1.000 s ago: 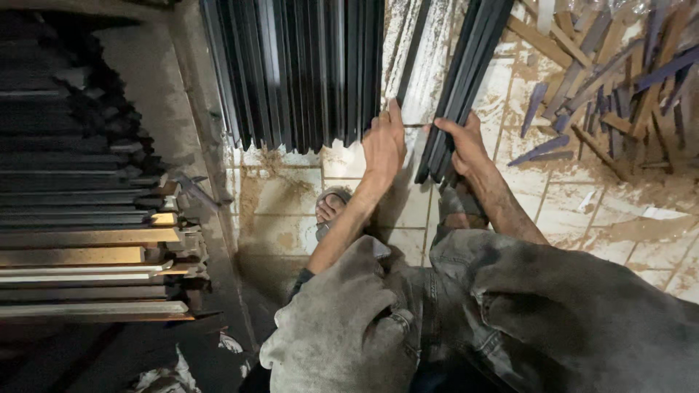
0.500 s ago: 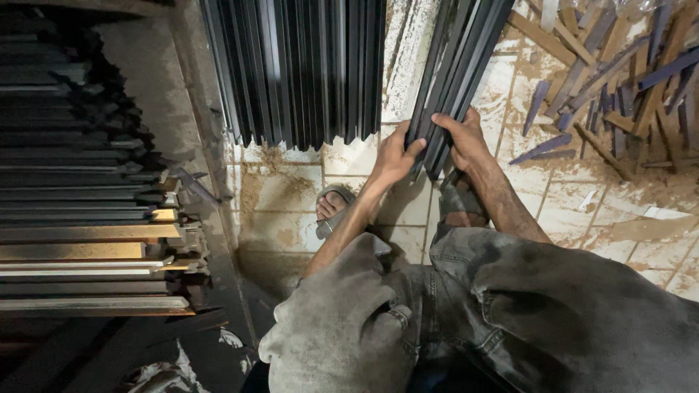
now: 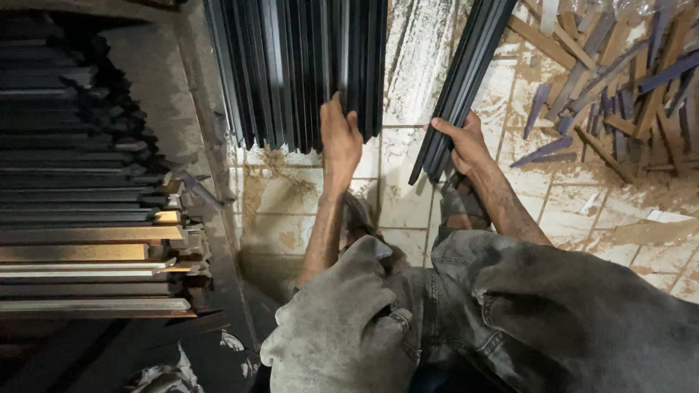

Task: The person gathers black picture frame moulding strips from piles on the floor, aligning them into a bundle by hand. They lift the bundle, carry it across the workshop, and place it onto a work table.

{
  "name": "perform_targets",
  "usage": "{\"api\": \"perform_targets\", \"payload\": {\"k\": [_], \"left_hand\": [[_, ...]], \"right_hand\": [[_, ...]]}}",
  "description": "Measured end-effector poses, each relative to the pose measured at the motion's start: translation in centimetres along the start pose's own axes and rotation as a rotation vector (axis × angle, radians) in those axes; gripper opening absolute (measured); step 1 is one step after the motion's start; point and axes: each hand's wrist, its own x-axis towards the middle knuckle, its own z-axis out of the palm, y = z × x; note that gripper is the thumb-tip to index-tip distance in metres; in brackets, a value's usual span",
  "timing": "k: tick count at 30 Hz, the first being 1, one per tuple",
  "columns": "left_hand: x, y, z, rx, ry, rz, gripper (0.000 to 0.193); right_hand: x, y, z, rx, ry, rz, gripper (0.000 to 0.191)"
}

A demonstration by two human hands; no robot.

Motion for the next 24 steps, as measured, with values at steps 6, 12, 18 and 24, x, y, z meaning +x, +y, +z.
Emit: {"api": "perform_targets", "payload": {"k": [6,12,18,24], "left_hand": [[-0.5,2.6,-1.5,0.166,0.161,0.040,0.064],[-4.5,5.9,3.0,-0.372,-0.401,-0.108,0.066],[-6.2,4.0,5.5,-0.348,-0.466,-0.185,0.036],[-5.4,2.9,6.6,-0.417,-0.415,-0.100,0.031]], "right_hand": [[-0.2,-0.4,0.5,0.019,-0.003,0.023,0.026],[0.0,0.1,0.5,0.057,0.000,0.012,0.023],[0.4,0.5,0.2,0.001,0.016,-0.008,0.019],[0.2,0.5,0.2,-0.037,-0.006,0.011,0.020]]}}
